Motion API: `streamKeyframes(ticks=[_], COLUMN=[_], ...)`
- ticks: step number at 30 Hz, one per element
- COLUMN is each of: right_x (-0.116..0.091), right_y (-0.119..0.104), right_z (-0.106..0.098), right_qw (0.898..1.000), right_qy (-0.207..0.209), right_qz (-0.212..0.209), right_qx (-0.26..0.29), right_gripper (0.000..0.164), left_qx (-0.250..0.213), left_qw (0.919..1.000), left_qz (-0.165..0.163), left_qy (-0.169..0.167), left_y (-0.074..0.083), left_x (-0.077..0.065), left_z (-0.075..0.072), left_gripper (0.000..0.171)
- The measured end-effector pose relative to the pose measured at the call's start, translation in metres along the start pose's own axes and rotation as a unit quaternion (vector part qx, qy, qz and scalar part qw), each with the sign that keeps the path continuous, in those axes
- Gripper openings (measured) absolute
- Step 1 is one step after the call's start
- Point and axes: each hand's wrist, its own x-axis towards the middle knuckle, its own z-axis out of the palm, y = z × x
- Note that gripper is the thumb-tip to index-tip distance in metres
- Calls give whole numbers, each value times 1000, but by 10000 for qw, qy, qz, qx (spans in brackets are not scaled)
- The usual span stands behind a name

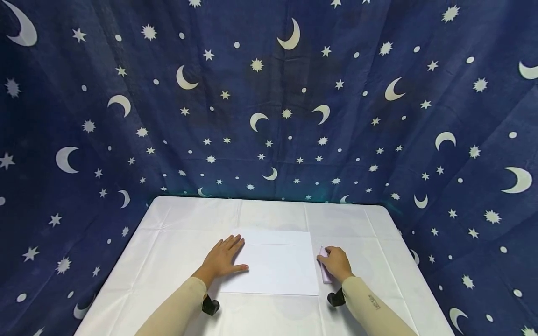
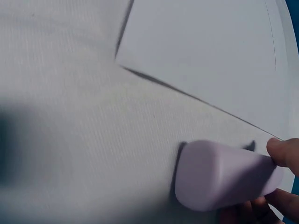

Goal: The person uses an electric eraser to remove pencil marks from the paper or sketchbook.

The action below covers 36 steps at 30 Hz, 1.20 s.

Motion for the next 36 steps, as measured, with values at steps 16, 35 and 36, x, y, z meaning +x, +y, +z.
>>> streamKeyframes(ticks=[16,35,36], right_x=[4,2,3], right_y=[1,-2,-3], right_z=[8,13,13], right_qw=[9974,9958,9956], right_qy=[396,461,477], right_qz=[112,257,260], right_qx=[584,743,766], right_gripper=[39,33,32], left_qx=[95,5,2], left_qw=[9985,9986,9986], left_qz=[-311,-186,-172], left_qy=[-443,-497,-495], left_y=[-2,0,0], left_x=[5,2,2], left_z=[1,7,7], left_gripper=[108,107,107])
